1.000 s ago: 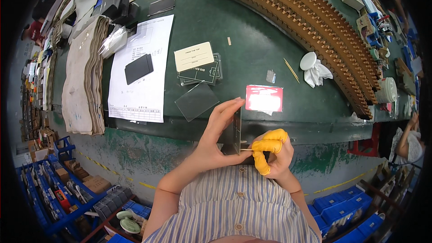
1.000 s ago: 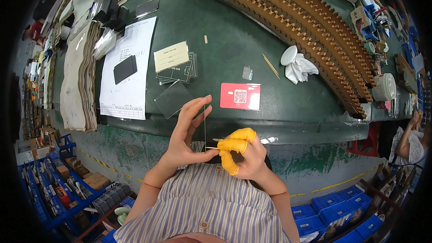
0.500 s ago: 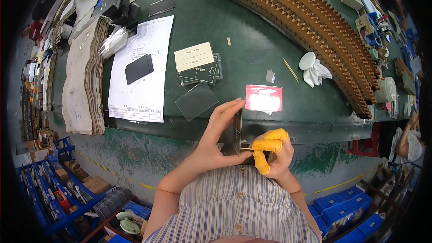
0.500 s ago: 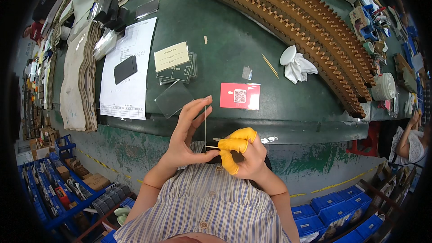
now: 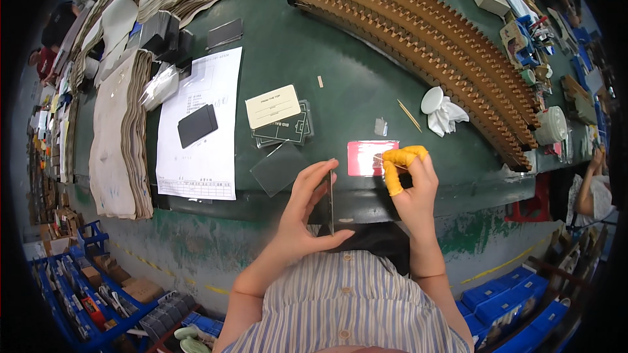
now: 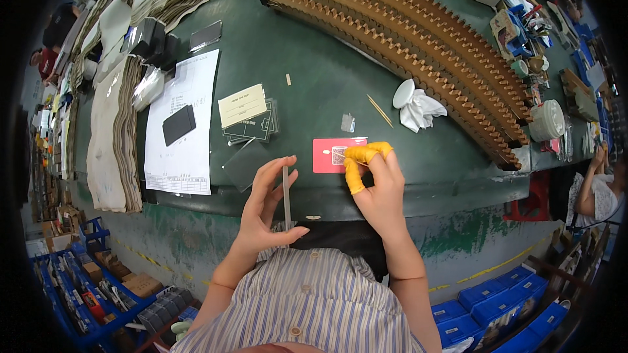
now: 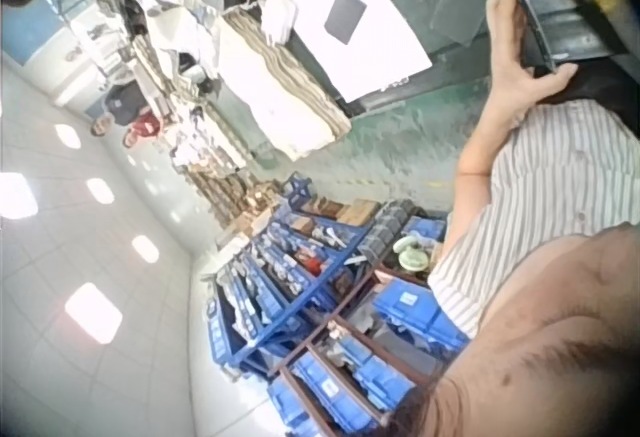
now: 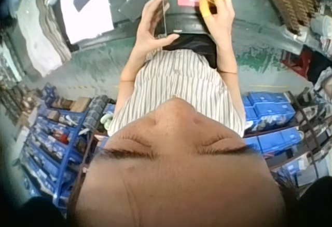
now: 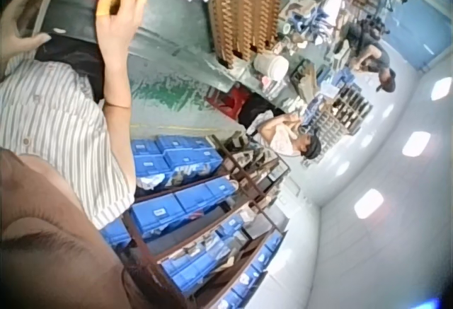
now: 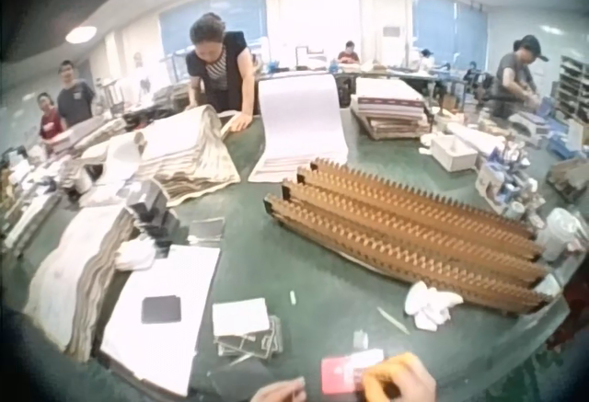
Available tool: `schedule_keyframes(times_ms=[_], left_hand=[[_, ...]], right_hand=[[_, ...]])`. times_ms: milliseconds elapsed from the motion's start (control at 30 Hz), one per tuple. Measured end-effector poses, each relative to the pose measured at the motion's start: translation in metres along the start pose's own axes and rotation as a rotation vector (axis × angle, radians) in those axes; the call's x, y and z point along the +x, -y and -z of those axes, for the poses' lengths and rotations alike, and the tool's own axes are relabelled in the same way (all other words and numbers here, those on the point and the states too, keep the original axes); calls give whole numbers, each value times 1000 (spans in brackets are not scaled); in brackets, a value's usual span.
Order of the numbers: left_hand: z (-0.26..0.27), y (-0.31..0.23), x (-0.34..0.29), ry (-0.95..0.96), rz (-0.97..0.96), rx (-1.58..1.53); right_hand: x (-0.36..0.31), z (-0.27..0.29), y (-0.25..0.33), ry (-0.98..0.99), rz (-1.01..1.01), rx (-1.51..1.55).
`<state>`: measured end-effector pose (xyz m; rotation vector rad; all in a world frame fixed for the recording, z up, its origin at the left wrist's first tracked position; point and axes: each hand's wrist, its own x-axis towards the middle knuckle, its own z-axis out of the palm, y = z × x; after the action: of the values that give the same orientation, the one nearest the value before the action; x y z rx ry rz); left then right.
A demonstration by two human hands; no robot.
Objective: The person assembles small rectangular cards by inserting a wooden stick into a slot on the side of each card. They handle the cards one at a time, using a small tool to assist with the insertion, and place the finished units into a stack on the table.
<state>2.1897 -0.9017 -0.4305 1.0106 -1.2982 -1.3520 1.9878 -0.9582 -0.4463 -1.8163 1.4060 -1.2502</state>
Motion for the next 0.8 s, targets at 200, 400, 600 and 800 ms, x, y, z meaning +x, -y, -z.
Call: schedule_keyframes(times_ms=[200, 400, 600, 800], left_hand=[[2, -3, 6, -80, 267, -657], [12, 8, 6, 64, 315, -878], [14, 16, 6, 135, 328, -992], [19, 22, 4, 170, 335, -1062]], right_hand=[[-1, -6, 0, 71, -52, -82], [-2, -8, 2, 73, -47, -128], [-1, -10, 3, 70, -47, -134], [-1, -10, 2, 75, -39, -136]])
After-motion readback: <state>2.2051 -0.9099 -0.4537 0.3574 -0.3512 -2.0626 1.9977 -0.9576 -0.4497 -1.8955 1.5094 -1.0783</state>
